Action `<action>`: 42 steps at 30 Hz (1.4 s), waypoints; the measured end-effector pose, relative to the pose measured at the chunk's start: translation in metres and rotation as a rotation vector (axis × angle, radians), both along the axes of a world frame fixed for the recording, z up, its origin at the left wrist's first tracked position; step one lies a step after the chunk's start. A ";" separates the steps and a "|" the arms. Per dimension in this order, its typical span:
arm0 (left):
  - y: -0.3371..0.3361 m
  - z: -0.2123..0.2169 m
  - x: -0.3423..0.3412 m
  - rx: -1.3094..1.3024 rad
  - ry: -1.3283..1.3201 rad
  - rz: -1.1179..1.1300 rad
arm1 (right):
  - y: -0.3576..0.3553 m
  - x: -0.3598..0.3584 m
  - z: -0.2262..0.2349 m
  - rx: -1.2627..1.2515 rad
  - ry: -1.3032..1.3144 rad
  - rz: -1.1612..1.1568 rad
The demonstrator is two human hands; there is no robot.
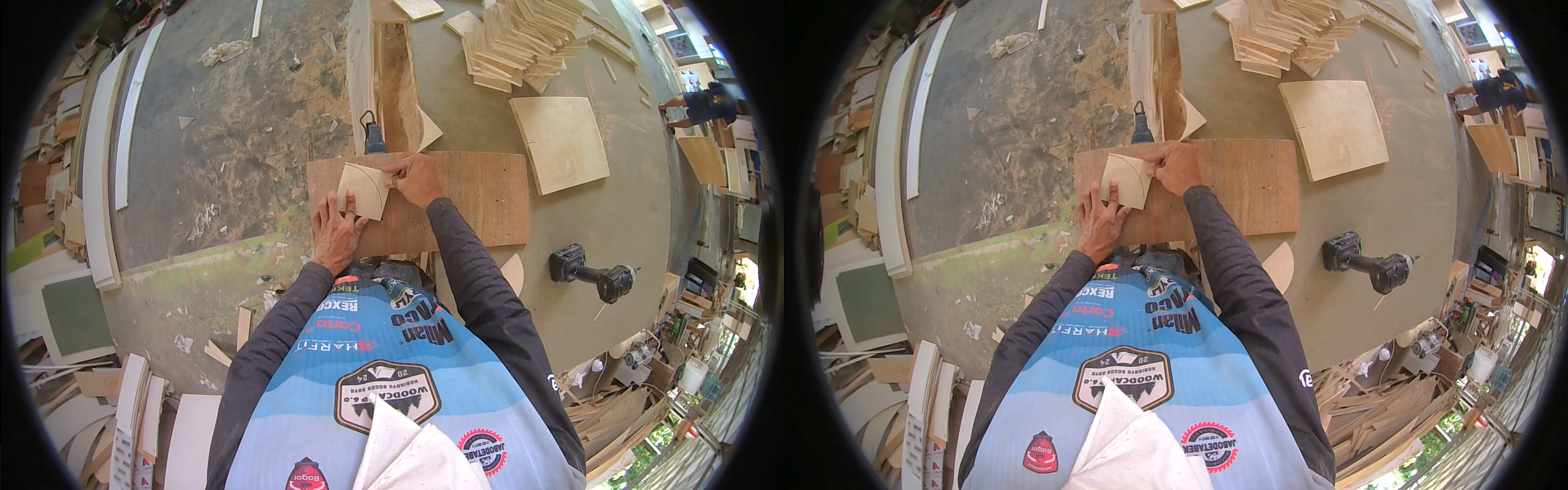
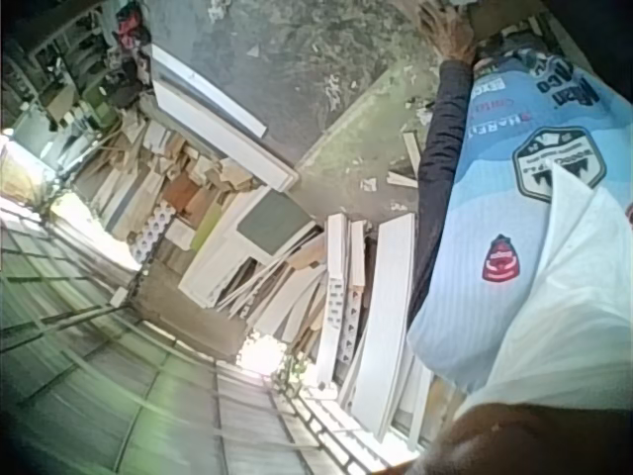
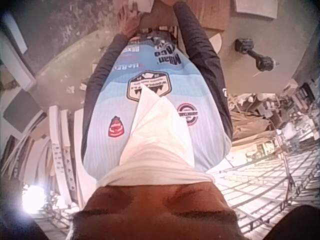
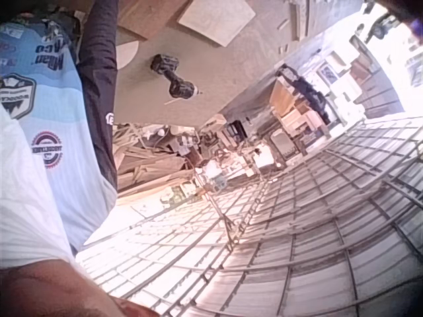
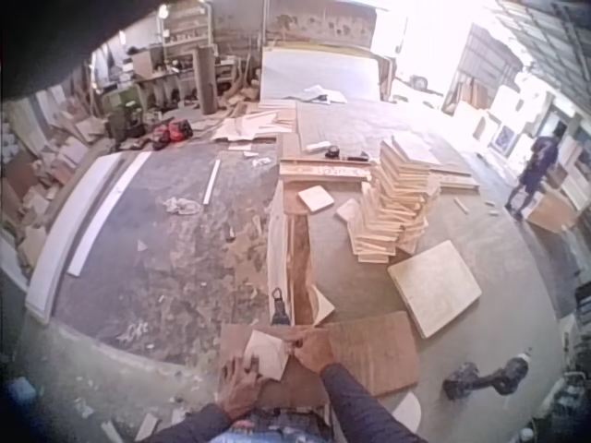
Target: The person marks a square wood piece and uses a handheld electric cutter to trim the edges.
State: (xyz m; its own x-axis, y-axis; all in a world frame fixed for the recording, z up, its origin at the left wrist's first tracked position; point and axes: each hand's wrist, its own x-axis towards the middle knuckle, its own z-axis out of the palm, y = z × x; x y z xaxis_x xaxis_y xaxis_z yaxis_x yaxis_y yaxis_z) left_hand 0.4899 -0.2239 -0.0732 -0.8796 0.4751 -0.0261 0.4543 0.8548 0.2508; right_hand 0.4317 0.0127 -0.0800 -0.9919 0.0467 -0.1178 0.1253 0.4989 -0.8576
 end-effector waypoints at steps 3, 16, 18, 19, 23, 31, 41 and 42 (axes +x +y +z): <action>0.001 0.001 0.000 0.005 -0.008 0.005 | 0.000 -0.001 0.001 -0.015 -0.025 -0.005; 0.001 0.003 -0.001 -0.002 -0.026 0.021 | 0.000 -0.004 0.000 0.002 -0.038 -0.008; 0.002 0.003 -0.001 -0.002 -0.029 0.024 | 0.000 -0.004 -0.001 -0.006 -0.035 -0.006; 0.002 0.002 -0.001 -0.001 -0.029 0.026 | 0.000 -0.004 -0.001 -0.010 -0.034 -0.006; 0.002 0.002 -0.001 -0.004 -0.026 0.026 | 0.000 -0.005 -0.004 -0.010 -0.044 -0.010; 0.001 0.001 -0.001 -0.008 -0.031 0.028 | -0.001 -0.005 -0.004 -0.013 -0.029 -0.017; 0.001 0.001 -0.002 -0.007 0.003 0.029 | 0.001 -0.007 -0.004 0.006 -0.019 0.004; 0.001 0.001 -0.001 -0.005 0.001 0.028 | 0.001 -0.007 -0.003 0.011 -0.025 0.002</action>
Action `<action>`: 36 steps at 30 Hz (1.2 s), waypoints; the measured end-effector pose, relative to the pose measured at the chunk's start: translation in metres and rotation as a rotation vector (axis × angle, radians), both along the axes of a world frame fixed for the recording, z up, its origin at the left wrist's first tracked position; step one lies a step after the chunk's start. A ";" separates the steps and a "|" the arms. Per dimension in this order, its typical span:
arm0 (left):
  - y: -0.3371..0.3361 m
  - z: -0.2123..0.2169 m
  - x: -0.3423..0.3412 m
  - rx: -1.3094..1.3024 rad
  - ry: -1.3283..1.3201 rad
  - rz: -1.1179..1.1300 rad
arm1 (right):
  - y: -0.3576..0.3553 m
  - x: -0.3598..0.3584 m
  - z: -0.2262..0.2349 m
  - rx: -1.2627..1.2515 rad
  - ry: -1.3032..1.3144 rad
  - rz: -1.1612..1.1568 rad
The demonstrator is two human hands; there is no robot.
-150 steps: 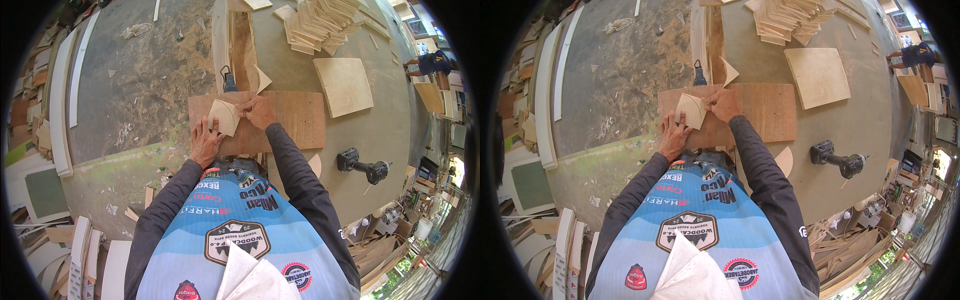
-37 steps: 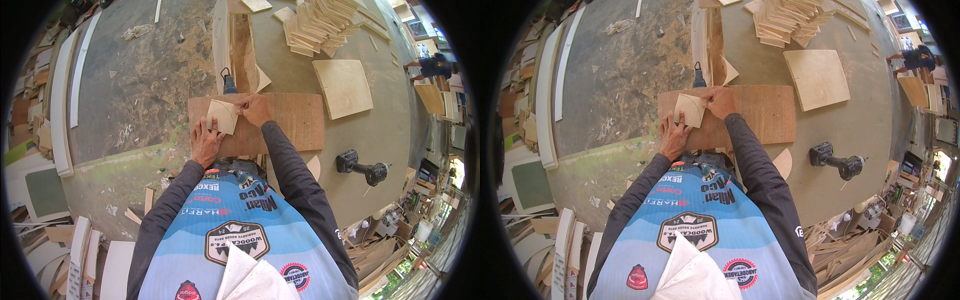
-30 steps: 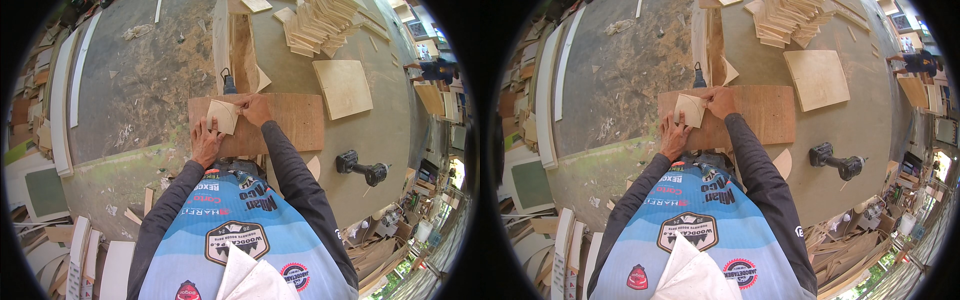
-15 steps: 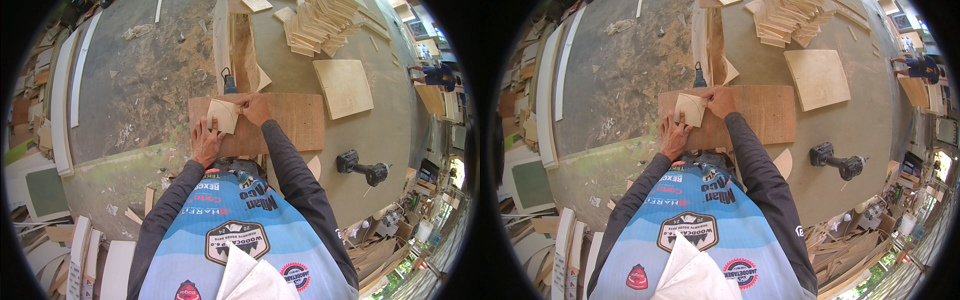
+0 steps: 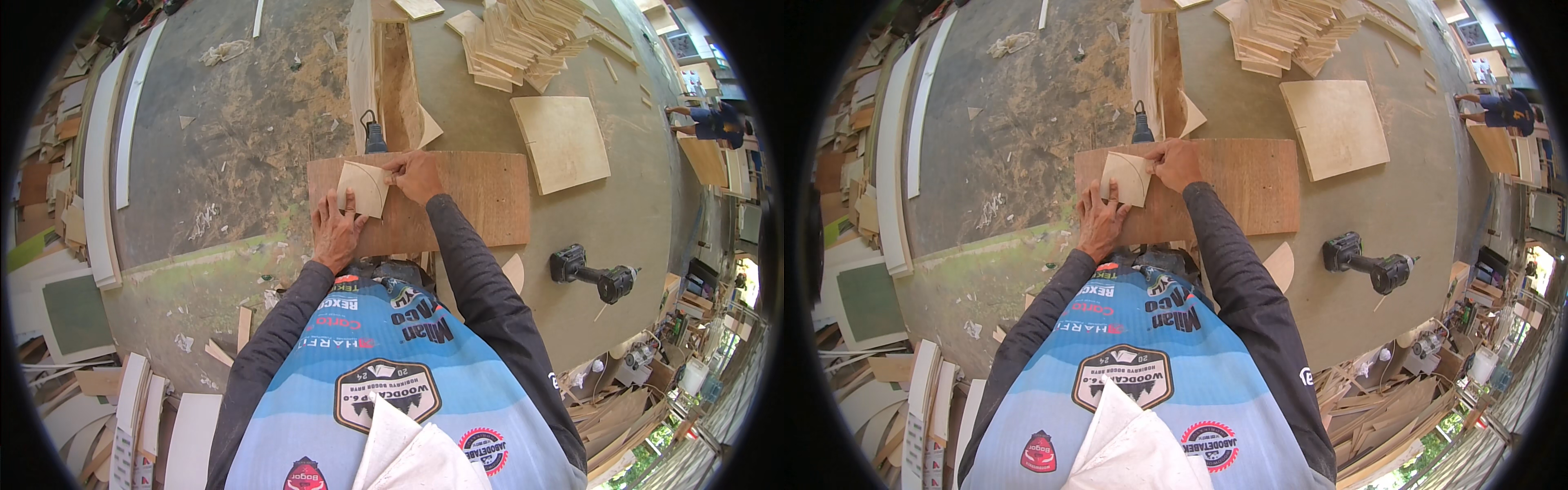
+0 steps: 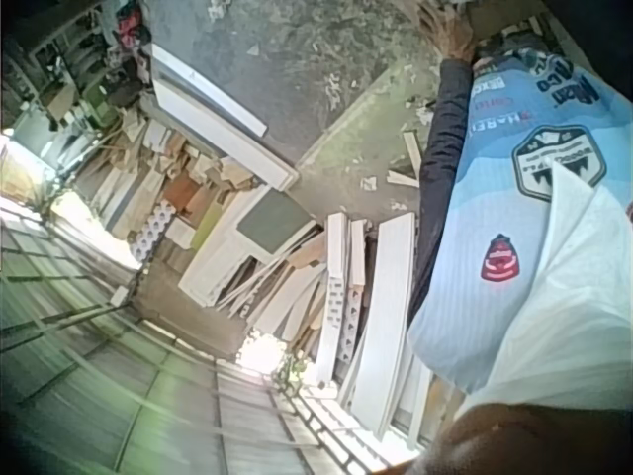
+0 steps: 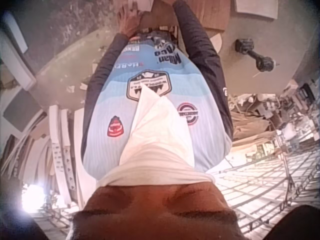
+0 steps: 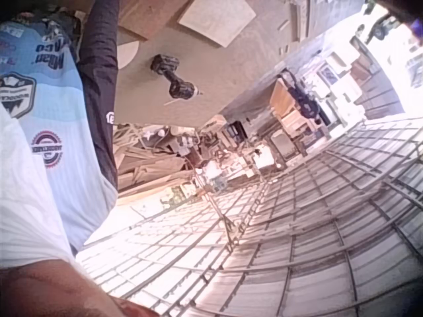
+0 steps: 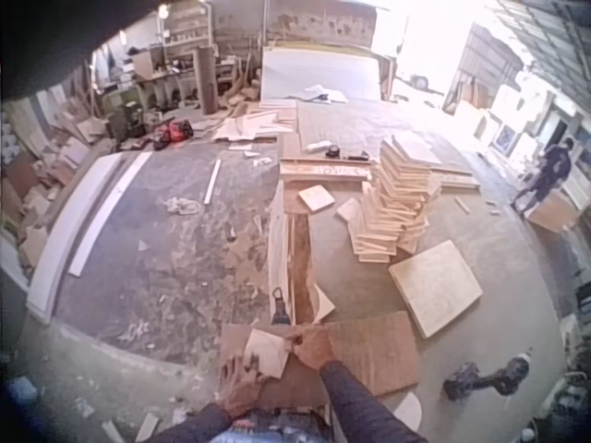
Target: The person marks a square wood piece and uses a handheld electric cutter to trim the edges.
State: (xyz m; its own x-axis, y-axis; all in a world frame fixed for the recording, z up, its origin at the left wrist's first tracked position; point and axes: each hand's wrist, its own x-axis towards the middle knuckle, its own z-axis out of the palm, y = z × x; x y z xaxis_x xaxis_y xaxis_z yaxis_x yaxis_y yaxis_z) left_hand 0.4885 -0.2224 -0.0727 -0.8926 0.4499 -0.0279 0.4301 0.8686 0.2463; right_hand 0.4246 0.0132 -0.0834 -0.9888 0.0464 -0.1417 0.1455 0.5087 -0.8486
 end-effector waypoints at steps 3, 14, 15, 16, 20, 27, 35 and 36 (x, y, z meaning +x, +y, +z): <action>0.001 0.002 -0.001 0.001 -0.006 0.003 | 0.001 0.000 0.002 0.012 -0.002 0.004; 0.000 -0.001 0.000 -0.010 0.001 0.004 | 0.000 -0.001 0.005 -0.002 -0.018 0.007; 0.000 -0.001 0.000 -0.011 0.000 0.004 | 0.000 -0.001 0.005 -0.004 -0.021 0.003; 0.000 -0.001 0.000 -0.012 -0.001 0.004 | -0.001 -0.001 0.005 -0.006 -0.023 0.000; 0.001 0.001 -0.001 -0.009 -0.012 0.011 | 0.000 -0.002 0.001 -0.009 -0.009 -0.003; 0.001 0.001 -0.001 -0.006 -0.012 0.013 | 0.000 -0.002 0.000 -0.016 0.004 -0.009; 0.001 0.001 -0.001 -0.006 -0.024 0.024 | -0.001 -0.004 0.004 -0.025 0.002 -0.003; 0.001 0.001 -0.001 -0.003 -0.028 0.024 | 0.000 -0.004 0.002 -0.026 0.007 -0.002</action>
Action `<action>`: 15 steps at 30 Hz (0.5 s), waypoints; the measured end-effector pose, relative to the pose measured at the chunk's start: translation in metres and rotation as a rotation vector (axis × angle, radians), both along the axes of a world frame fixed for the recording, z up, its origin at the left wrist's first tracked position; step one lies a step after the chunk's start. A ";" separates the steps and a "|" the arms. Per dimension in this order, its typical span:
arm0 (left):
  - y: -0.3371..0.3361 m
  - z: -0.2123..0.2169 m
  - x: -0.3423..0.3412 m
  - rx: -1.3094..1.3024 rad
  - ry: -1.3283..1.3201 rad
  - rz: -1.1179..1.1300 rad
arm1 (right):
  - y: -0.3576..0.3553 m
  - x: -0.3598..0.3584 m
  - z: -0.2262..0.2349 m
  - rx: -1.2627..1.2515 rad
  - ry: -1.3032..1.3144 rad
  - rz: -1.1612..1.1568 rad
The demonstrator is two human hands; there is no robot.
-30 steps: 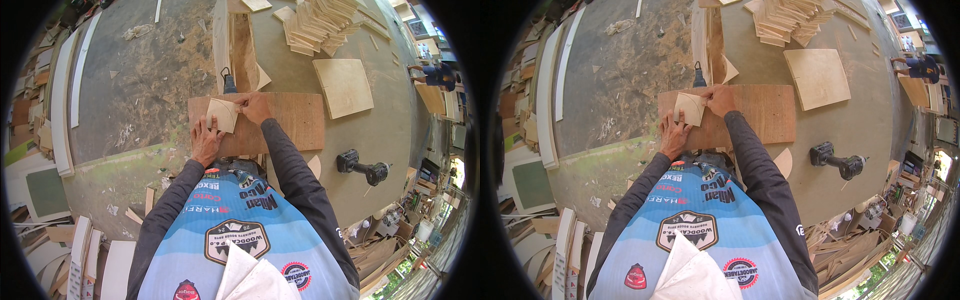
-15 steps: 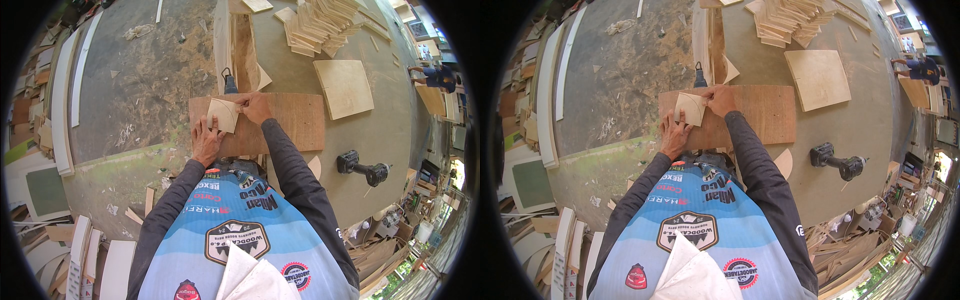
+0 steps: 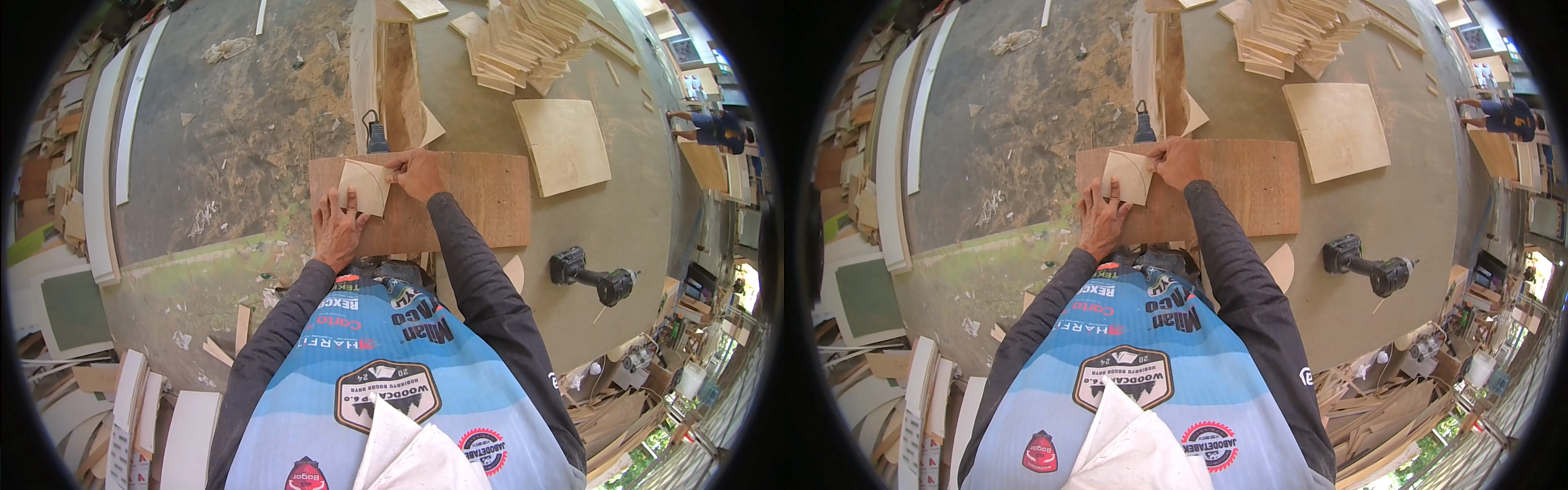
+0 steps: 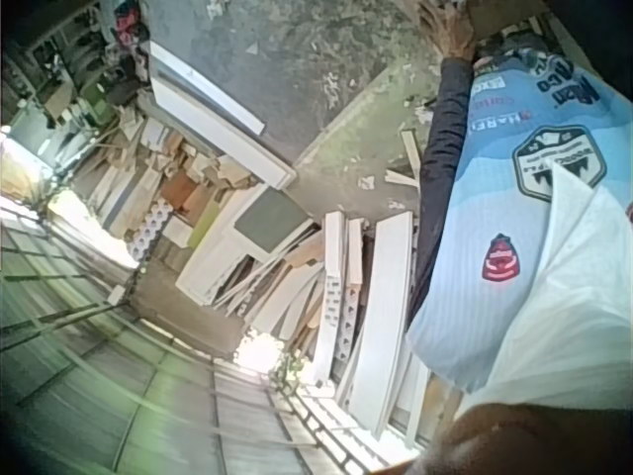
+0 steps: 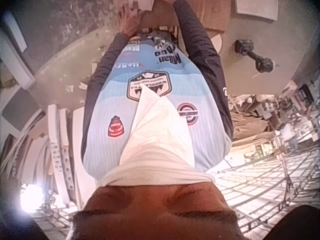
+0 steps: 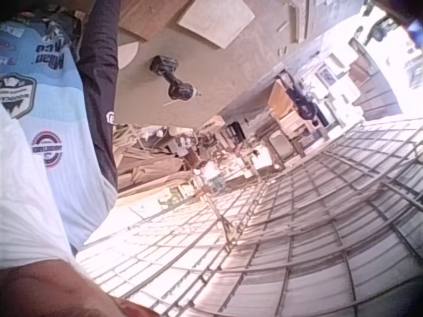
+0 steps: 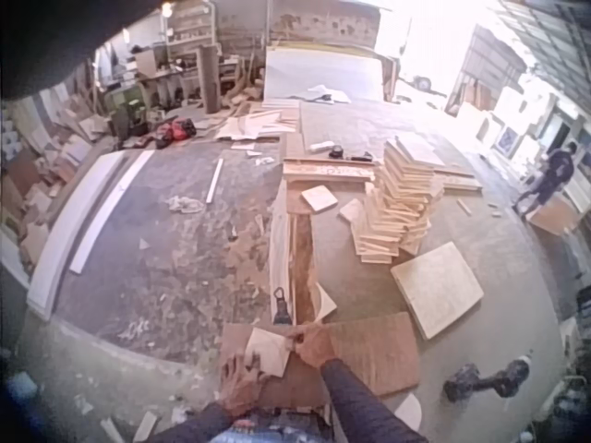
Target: The person marks a square wood piece and uses a handheld electric cutter to trim the edges.
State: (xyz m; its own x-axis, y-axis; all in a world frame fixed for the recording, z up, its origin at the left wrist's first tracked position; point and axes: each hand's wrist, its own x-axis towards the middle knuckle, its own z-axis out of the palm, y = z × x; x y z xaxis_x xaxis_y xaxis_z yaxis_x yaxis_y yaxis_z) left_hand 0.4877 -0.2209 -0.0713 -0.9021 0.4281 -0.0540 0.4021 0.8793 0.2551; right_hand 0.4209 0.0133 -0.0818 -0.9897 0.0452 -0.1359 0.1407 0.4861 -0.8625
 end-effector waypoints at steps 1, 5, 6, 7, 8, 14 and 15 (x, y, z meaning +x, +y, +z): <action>0.000 0.000 0.000 0.003 -0.003 0.000 | 0.000 0.000 -0.002 -0.001 0.005 0.000; 0.001 0.000 0.000 0.005 0.001 0.001 | 0.000 -0.001 -0.005 -0.018 -0.004 -0.008; 0.000 0.001 0.000 0.004 -0.003 0.003 | 0.000 -0.001 -0.004 -0.015 -0.002 -0.005; 0.000 0.001 0.000 0.002 -0.008 0.005 | -0.001 -0.001 -0.003 -0.012 -0.001 -0.002; 0.000 0.001 0.000 0.001 -0.012 0.007 | -0.001 -0.002 -0.003 -0.011 -0.003 -0.001; 0.000 -0.001 0.000 0.000 -0.006 0.004 | -0.001 -0.002 -0.001 -0.017 -0.001 -0.008; 0.000 -0.001 -0.001 0.001 -0.008 0.005 | -0.001 -0.002 -0.001 -0.013 -0.002 -0.008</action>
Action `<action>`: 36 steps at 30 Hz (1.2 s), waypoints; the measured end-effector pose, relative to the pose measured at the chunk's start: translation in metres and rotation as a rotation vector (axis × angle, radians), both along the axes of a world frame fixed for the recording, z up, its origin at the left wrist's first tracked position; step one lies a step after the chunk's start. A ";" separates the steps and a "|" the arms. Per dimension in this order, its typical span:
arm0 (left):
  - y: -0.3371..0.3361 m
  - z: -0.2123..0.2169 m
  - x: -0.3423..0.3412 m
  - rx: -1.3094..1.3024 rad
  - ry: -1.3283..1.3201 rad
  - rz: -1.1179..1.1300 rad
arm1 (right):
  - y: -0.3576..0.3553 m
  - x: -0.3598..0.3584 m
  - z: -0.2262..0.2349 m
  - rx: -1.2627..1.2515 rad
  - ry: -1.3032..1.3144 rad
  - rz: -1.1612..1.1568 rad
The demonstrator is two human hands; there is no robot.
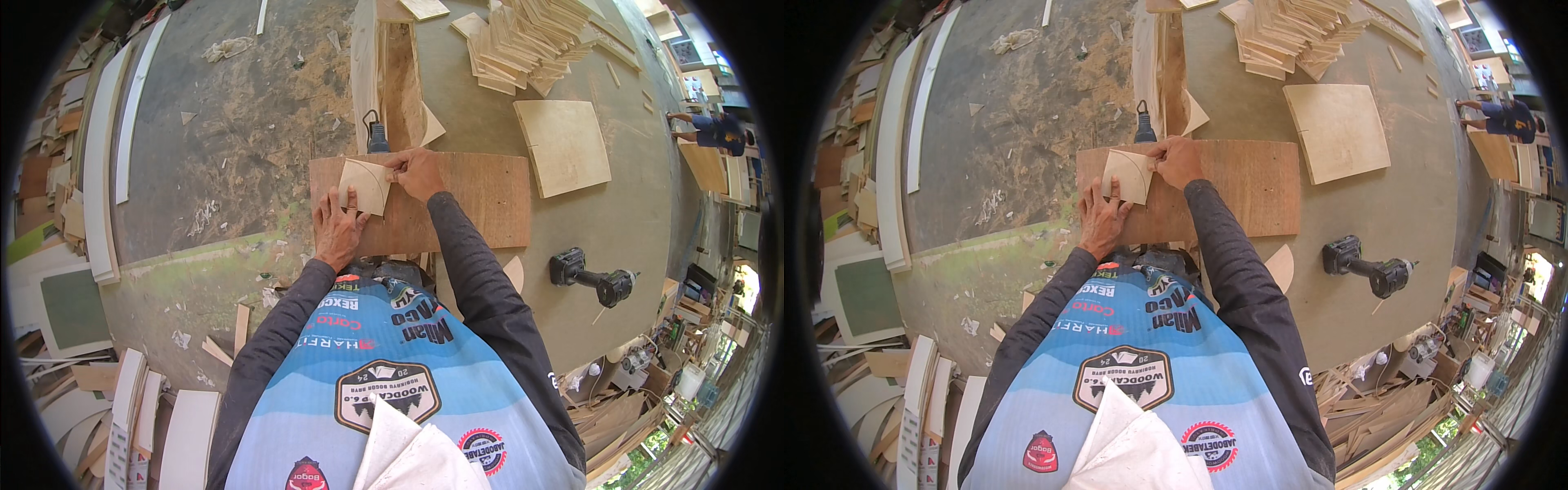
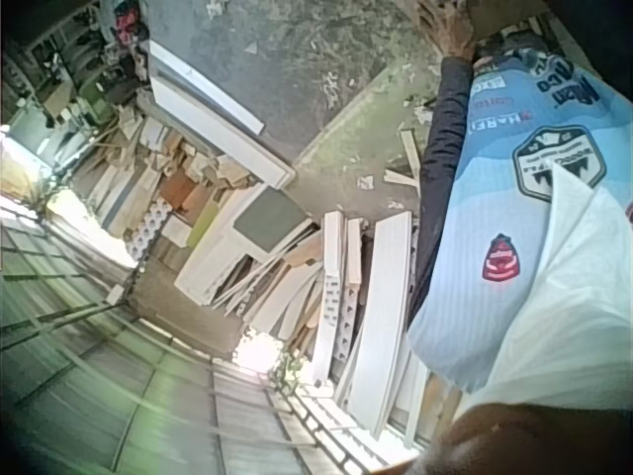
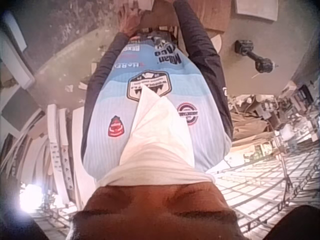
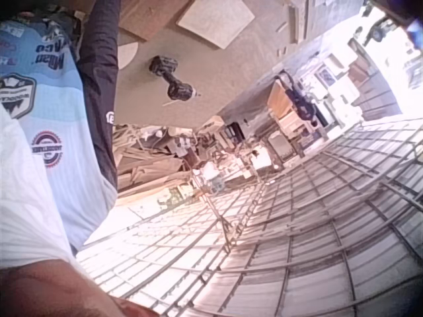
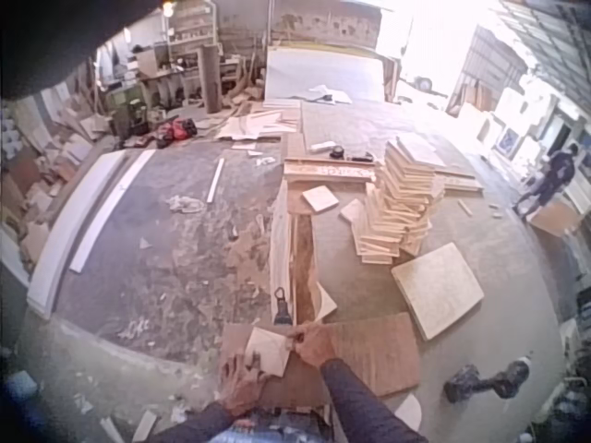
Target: The person marks a square wood piece and uses a handheld electric cutter to trim the edges.
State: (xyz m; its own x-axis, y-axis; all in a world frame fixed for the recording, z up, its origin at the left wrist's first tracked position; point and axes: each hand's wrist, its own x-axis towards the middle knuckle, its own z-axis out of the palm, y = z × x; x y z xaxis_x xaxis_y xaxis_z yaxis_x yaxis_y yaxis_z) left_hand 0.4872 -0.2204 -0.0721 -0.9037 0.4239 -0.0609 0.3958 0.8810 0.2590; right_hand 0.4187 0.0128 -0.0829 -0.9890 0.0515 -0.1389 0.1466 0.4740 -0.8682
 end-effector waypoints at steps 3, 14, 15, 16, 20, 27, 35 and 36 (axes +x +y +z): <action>0.001 0.001 0.000 0.000 -0.006 0.003 | 0.000 -0.001 -0.001 0.001 0.003 0.000; 0.001 0.001 0.000 -0.009 0.004 0.004 | 0.000 -0.002 0.000 0.001 0.025 0.005; 0.002 0.001 0.000 -0.012 0.010 0.006 | 0.000 -0.002 0.000 0.004 0.029 0.006; 0.003 0.000 0.000 -0.016 0.016 0.007 | 0.000 -0.003 0.000 0.008 0.032 0.006; 0.002 0.000 0.000 -0.029 0.031 0.008 | -0.002 -0.003 0.005 0.026 0.047 0.021; 0.002 0.000 0.000 -0.020 0.055 0.007 | 0.000 -0.005 0.004 0.064 0.037 0.031; 0.004 -0.001 0.002 -0.010 0.078 0.024 | 0.000 -0.006 0.007 0.089 0.036 0.046; 0.004 -0.001 0.002 -0.006 0.076 0.026 | 0.000 -0.007 0.008 0.095 0.035 0.050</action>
State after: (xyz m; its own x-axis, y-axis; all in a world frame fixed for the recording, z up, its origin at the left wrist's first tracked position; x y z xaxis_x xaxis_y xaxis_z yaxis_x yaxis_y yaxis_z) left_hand 0.4896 -0.2161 -0.0735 -0.9164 0.4001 0.0062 0.3912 0.8926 0.2240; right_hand 0.4119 0.0132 -0.0751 -0.9948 0.0132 -0.1008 0.0908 0.5608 -0.8230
